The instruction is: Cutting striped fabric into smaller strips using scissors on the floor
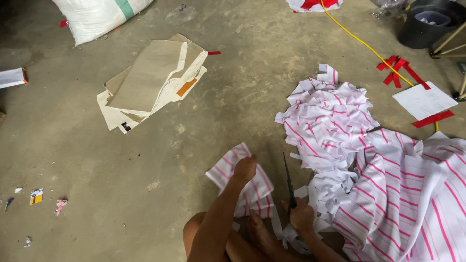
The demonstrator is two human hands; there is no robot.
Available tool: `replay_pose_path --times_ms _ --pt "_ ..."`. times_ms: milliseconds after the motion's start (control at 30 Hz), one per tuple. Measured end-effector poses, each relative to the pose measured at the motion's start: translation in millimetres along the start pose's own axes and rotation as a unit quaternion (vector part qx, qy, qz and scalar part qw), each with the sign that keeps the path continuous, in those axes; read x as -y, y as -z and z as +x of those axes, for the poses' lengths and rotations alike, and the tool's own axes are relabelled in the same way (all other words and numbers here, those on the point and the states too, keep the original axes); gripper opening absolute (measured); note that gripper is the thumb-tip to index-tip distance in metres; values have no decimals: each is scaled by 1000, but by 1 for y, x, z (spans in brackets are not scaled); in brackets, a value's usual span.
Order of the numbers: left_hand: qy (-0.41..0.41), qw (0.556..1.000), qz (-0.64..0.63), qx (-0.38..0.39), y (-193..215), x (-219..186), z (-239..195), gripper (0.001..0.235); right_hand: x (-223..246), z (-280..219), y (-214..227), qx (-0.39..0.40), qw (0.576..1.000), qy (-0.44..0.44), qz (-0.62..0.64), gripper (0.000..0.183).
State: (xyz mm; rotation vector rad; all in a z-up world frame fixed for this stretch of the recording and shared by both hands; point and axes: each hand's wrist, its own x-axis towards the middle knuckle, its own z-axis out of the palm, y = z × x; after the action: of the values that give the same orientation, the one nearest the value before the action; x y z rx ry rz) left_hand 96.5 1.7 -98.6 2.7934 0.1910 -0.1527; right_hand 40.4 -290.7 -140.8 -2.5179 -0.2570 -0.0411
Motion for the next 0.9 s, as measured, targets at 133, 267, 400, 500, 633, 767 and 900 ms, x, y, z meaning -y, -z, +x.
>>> replay_pose_path --times_ms 133,267,400,500,633,767,900 --pt "-102 980 -143 -94 45 -24 0 43 10 -2 11 73 994 -79 7 48" --pt "43 994 -24 -101 21 8 11 54 10 2 11 33 999 -40 13 47" --pt "144 971 109 -159 -5 45 -10 31 -5 0 -4 5 1000 2 -15 51" --pt "132 957 185 -181 -15 60 -9 38 -10 0 -8 4 999 19 -32 51" --pt "120 913 220 -320 -36 89 6 13 4 0 7 60 996 -58 7 47" --pt "202 912 248 -255 -12 104 3 20 -2 -1 0 -13 1000 20 11 46" --pt "69 919 270 -280 -27 109 12 39 -2 -1 -1 -15 1000 15 23 50"
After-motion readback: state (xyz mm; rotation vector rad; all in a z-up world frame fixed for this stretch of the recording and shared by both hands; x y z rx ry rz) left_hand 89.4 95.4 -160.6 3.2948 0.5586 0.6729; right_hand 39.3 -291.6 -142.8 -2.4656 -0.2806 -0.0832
